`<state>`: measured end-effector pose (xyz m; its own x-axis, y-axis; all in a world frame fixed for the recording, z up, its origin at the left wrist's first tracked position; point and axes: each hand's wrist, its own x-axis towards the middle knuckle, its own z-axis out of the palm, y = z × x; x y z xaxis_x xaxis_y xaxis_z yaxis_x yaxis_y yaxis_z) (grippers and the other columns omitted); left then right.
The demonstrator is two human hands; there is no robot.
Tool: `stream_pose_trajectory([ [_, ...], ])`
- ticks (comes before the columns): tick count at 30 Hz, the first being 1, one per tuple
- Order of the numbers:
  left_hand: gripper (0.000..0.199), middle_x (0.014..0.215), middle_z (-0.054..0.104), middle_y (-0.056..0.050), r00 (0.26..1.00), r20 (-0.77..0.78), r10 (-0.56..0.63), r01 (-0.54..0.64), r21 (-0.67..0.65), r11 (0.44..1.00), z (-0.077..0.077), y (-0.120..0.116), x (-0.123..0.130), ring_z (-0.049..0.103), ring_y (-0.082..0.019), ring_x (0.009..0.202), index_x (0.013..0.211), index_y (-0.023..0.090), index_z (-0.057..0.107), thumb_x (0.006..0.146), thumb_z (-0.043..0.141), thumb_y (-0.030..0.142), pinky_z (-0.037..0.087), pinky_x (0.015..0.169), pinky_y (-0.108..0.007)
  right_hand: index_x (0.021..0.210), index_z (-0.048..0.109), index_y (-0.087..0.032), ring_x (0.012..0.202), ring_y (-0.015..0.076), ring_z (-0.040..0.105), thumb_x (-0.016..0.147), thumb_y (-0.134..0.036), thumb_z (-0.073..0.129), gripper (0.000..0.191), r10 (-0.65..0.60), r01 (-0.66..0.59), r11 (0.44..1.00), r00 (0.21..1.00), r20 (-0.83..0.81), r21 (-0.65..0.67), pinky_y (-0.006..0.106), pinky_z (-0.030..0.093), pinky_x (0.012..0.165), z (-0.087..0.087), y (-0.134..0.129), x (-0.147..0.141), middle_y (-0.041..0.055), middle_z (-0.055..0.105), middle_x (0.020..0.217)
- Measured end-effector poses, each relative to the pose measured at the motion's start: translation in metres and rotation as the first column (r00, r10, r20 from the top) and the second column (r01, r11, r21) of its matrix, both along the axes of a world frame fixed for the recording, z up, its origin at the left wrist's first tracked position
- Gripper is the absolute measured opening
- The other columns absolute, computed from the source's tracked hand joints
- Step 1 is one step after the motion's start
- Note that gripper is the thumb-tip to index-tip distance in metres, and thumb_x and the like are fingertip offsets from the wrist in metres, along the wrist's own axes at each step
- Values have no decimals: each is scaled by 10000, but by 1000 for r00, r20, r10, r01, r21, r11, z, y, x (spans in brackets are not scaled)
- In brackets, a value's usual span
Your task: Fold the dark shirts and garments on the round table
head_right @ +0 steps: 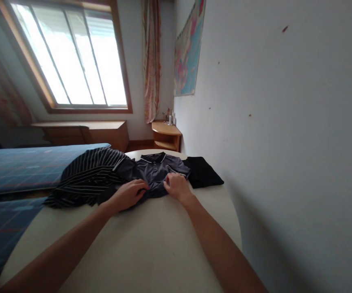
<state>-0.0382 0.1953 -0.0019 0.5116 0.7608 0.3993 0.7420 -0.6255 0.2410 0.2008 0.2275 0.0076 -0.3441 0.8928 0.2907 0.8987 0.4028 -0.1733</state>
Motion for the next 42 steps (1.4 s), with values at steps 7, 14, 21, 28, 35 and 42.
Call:
stream_pose_trajectory([
  [7, 285, 1023, 680, -41, 995, 55, 79, -81, 45, 996, -19, -19, -4, 649, -181, 940, 1062, 243, 679, 920, 454, 142, 492, 854, -275, 1012, 660, -206, 971, 199, 605, 884, -298, 616, 164, 100, -100, 995, 995, 11, 31, 301, 394, 855, -9, -34, -2, 62, 688, 1017],
  [14, 223, 1043, 676, -22, 988, 99, 115, -122, 73, 990, -18, -31, -10, 644, -174, 938, 1015, 250, 673, 925, 488, 161, 502, 836, -274, 1007, 703, -228, 1006, 209, 603, 899, -309, 615, 161, 133, -133, 991, 991, -11, 23, 320, 405, 883, -9, -37, 7, 53, 705, 1039],
  [21, 282, 1107, 688, -34, 1000, 27, 15, -19, 126, 992, -15, -34, -4, 636, -173, 980, 1122, 254, 663, 966, 443, 170, 505, 860, -283, 1243, 602, -209, 1054, 214, 610, 888, -201, 597, 355, 105, -106, 994, 994, -33, -20, 320, 426, 929, -21, -33, 3, 89, 660, 1170],
  [28, 318, 1054, 660, -54, 994, 99, 35, -47, 120, 992, -18, -30, -5, 634, -175, 941, 1133, 228, 663, 951, 420, 130, 506, 858, -284, 1223, 578, -182, 1011, 185, 632, 845, -65, 554, 397, 147, -152, 987, 985, -86, -60, 278, 443, 920, -20, -32, 7, 79, 647, 1142],
  [35, 289, 1050, 621, -54, 909, 364, 201, -291, 210, 933, -3, -23, -33, 625, -181, 948, 1020, 221, 679, 960, 397, 197, 482, 906, -297, 1255, 596, -203, 1113, 187, 590, 841, -31, 470, 466, 152, -132, 984, 973, -174, 123, 308, 435, 987, -4, -21, 35, 81, 602, 1235],
  [42, 223, 912, 632, -63, 709, 535, 461, -615, 147, 775, -1, -8, -81, 611, -224, 869, 821, 192, 653, 870, 435, 190, 481, 873, -360, 1027, 690, -178, 995, 227, 615, 816, -60, 439, 349, -72, 186, 944, 922, -380, 272, 363, 454, 936, -1, -9, 87, 92, 673, 1046],
])
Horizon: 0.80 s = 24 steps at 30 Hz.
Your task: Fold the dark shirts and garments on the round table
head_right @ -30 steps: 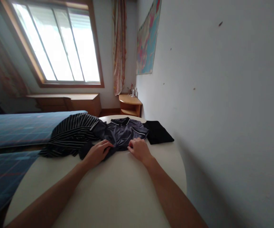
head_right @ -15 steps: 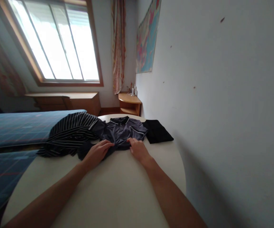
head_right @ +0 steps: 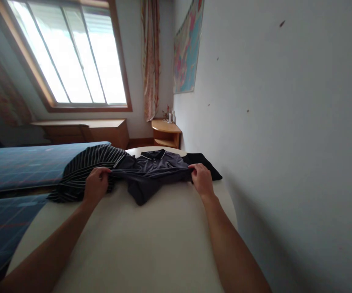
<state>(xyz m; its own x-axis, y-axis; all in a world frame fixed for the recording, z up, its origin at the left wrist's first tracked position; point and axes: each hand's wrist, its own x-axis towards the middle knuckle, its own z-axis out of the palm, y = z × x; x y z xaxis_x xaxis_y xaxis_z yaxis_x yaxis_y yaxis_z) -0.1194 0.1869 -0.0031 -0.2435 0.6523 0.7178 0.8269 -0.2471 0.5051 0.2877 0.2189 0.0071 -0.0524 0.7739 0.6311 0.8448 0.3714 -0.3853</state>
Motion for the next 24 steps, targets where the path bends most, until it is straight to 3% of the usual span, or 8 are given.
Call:
stream_pose_trajectory([
  [3, 194, 908, 638, -66, 999, -23, 24, -25, -51, 998, -6, 3, -3, 606, -232, 861, 743, 199, 632, 808, 456, 151, 476, 886, -383, 982, 697, -188, 952, 223, 614, 800, -64, 457, 326, -65, 67, 995, 997, 29, -70, 354, 457, 899, -8, 4, 9, 76, 688, 1020],
  [5, 176, 977, 650, -72, 996, -90, -9, 7, -17, 1000, -6, 0, 3, 596, -244, 939, 757, 204, 633, 814, 474, 156, 460, 929, -397, 961, 700, -194, 968, 225, 600, 787, -66, 484, 305, -51, 56, 995, 997, 66, -85, 353, 445, 906, -9, 5, 8, 68, 692, 1018],
  [8, 155, 1059, 667, -60, 966, -220, -135, 146, 34, 989, 0, -10, 24, 582, -240, 1031, 833, 217, 647, 858, 499, 179, 428, 986, -398, 933, 699, -200, 1008, 225, 581, 781, -74, 516, 269, 52, -45, 997, 994, 100, -70, 355, 419, 937, -4, -1, -4, 65, 689, 1023],
  [10, 161, 1070, 682, -51, 919, -293, -264, 268, -28, 963, 4, -18, 39, 590, -229, 1046, 905, 228, 659, 894, 502, 200, 427, 988, -386, 919, 699, -205, 978, 210, 591, 788, -84, 530, 246, 176, -166, 982, 978, 113, -93, 348, 415, 934, 1, -8, -16, 57, 691, 995],
  [13, 205, 1140, 685, -52, 825, -334, -455, 416, -186, 890, 0, -26, 58, 591, -223, 1092, 1070, 245, 659, 933, 506, 250, 436, 983, -375, 900, 708, -210, 866, 174, 614, 788, -115, 568, 203, 393, -368, 912, 911, 126, -182, 313, 429, 884, 7, -19, -34, 32, 695, 909],
  [16, 323, 1207, 669, -56, 753, -318, -577, 490, -315, 813, -12, -28, 68, 577, -228, 1135, 1252, 259, 598, 936, 531, 273, 435, 996, -388, 852, 721, -208, 750, 143, 613, 801, -198, 615, 118, 536, -481, 819, 836, 117, -312, 260, 447, 765, 7, -28, -46, 9, 688, 809],
  [18, 404, 1216, 665, -63, 748, -285, -600, 494, -364, 789, -21, -27, 71, 570, -236, 1146, 1333, 253, 546, 929, 542, 262, 433, 1005, -403, 838, 728, -208, 742, 143, 618, 796, -289, 669, 108, 580, -506, 776, 808, 109, -377, 247, 448, 734, 5, -31, -51, 6, 691, 804],
  [24, 454, 1147, 661, -74, 782, -206, -589, 496, -366, 787, -30, -26, 76, 592, -237, 1083, 1325, 245, 558, 876, 549, 183, 444, 993, -412, 963, 731, -226, 872, 189, 639, 639, -526, 811, 449, 627, -499, 688, 774, 88, -527, 270, 470, 808, 4, -34, -54, 21, 704, 973],
])
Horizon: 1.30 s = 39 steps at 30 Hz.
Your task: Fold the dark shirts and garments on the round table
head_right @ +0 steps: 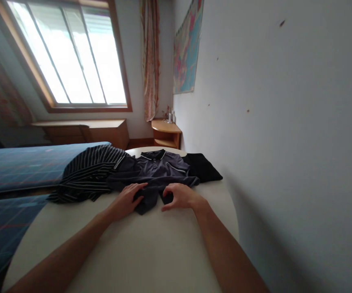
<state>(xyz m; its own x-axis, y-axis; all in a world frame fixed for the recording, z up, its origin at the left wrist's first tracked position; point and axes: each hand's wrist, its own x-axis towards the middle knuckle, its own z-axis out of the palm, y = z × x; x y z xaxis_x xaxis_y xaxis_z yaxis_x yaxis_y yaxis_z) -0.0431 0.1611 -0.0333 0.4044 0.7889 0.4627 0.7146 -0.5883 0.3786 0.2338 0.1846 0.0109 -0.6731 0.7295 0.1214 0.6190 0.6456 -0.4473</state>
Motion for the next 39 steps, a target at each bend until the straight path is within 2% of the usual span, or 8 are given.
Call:
stream_pose_trajectory([
  [8, 190, 922, 665, -42, 935, 318, 156, -174, 30, 984, 20, 12, -19, 629, -197, 880, 916, 203, 661, 846, 487, 239, 487, 841, -317, 877, 742, -233, 897, 180, 651, 715, -272, 717, 169, -6, 5, 999, 999, 47, 37, 248, 470, 824, -3, 2, 6, 17, 701, 999],
  [12, 192, 757, 669, -5, 822, 477, 312, -311, -84, 947, 28, 16, -33, 609, -179, 711, 857, 190, 655, 760, 521, 288, 471, 695, -280, 862, 734, -221, 847, 177, 661, 737, -210, 655, 148, -83, 81, 995, 996, 30, 50, 249, 467, 777, -4, 6, 10, 17, 729, 923],
  [16, 146, 694, 645, 9, 654, 679, 334, -293, -179, 939, 34, 16, -42, 588, -160, 673, 745, 185, 625, 678, 546, 288, 449, 645, -250, 908, 695, -196, 743, 160, 645, 785, -241, 597, 164, -177, 183, 982, 976, -129, 39, 253, 456, 704, -1, 12, 23, 14, 717, 834],
  [22, 168, 700, 589, 31, 369, 860, 354, -355, -221, 908, 42, 20, -57, 513, -120, 633, 716, 183, 595, 626, 554, 319, 406, 604, -214, 1003, 644, -180, 734, 171, 615, 843, -304, 505, 246, -355, 434, 899, 804, -478, 61, 287, 471, 714, -6, 30, 50, 32, 680, 839],
  [26, 211, 688, 574, 29, 305, 870, 388, -418, -243, 875, 44, 21, -68, 506, -128, 621, 741, 183, 591, 605, 542, 336, 404, 583, -221, 1118, 614, -167, 765, 187, 608, 871, -316, 450, 332, -436, 586, 809, 650, -623, 46, 314, 481, 740, -11, 40, 64, 73, 660, 940],
  [30, 228, 692, 595, 17, 402, 801, 443, -434, -260, 863, 39, 24, -70, 527, -142, 622, 785, 171, 617, 612, 532, 294, 411, 575, -231, 1203, 599, -179, 781, 202, 622, 878, -296, 431, 385, -470, 656, 754, 581, -665, 40, 331, 487, 759, -16, 46, 70, 72, 668, 929],
  [36, 455, 1020, 683, -58, 856, 428, 291, -318, -8, 948, 27, 27, -64, 621, -218, 959, 1045, 181, 667, 647, 452, 140, 466, 919, -359, 973, 722, -203, 875, 209, 658, 865, -216, 410, 330, -479, 613, 785, 692, -540, 89, 343, 490, 860, -32, 54, 68, 67, 728, 966],
  [39, 451, 1138, 663, -59, 968, 179, 175, -197, 115, 974, 24, 24, -60, 582, -242, 1081, 1051, 231, 705, 709, 439, 107, 414, 1007, -408, 1001, 720, -194, 938, 216, 669, 858, -255, 481, 285, -496, 619, 781, 694, -522, 82, 350, 497, 897, -37, 56, 67, 81, 733, 1026],
])
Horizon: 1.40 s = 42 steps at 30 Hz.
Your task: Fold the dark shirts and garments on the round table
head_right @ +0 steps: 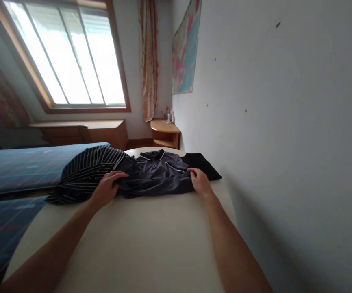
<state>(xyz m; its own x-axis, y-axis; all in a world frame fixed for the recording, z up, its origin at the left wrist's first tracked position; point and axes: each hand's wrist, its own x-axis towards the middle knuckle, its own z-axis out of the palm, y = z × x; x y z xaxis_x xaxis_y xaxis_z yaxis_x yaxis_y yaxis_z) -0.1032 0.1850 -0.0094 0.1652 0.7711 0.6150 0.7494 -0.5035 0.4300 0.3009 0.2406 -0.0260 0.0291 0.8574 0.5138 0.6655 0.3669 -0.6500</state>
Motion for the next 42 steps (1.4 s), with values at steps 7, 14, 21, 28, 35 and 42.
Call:
stream_pose_trajectory([
  [7, 219, 959, 711, -58, 995, -55, 81, -83, -37, 996, 3, -1, -3, 640, -232, 920, 921, 220, 686, 866, 489, 298, 469, 907, -363, 1111, 689, -198, 946, 237, 681, 821, -271, 565, 324, -49, 48, 997, 999, 10, 67, 389, 512, 907, -2, 2, 7, 87, 731, 1058],
  [14, 401, 1042, 720, -59, 989, -140, 44, -66, -158, 985, -2, 1, -24, 657, -237, 970, 1061, 203, 684, 715, 481, 200, 481, 919, -348, 1125, 649, -178, 965, 259, 694, 875, -338, 506, 330, -125, 133, 989, 985, -115, 63, 417, 514, 901, -5, 8, 15, 123, 744, 1013],
  [21, 340, 970, 733, -62, 982, -2, 187, -184, -181, 966, 0, 4, -36, 678, -240, 882, 1052, 206, 689, 844, 460, 347, 498, 847, -345, 960, 687, -183, 839, 248, 708, 834, -399, 558, 282, -155, 161, 987, 976, -150, 26, 387, 524, 817, -4, 7, 19, 114, 749, 922],
  [28, 336, 918, 707, -53, 851, 352, 390, -398, -52, 916, 19, 0, -36, 645, -217, 826, 1030, 194, 697, 843, 493, 385, 495, 764, -309, 998, 683, -154, 850, 251, 680, 833, -525, 552, 427, -175, 233, 966, 907, -384, 111, 387, 510, 806, 8, 6, 21, 142, 730, 944],
  [35, 338, 774, 642, -3, 805, 483, 344, -337, -104, 936, 25, -4, -28, 574, -174, 675, 1019, 201, 689, 802, 539, 413, 458, 615, -265, 1019, 661, -149, 836, 223, 641, 832, -498, 544, 413, -171, 273, 952, 848, -501, 137, 369, 488, 812, 15, 3, 19, 113, 704, 926],
  [42, 154, 706, 597, -11, 712, 696, 90, 40, -168, 985, 34, -18, -25, 559, -176, 675, 716, 200, 577, 679, 499, 327, 461, 584, -269, 1085, 637, -187, 714, 178, 593, 843, -480, 474, 413, -142, 276, 945, 829, -541, 174, 297, 462, 662, 19, -4, 21, 44, 659, 838],
])
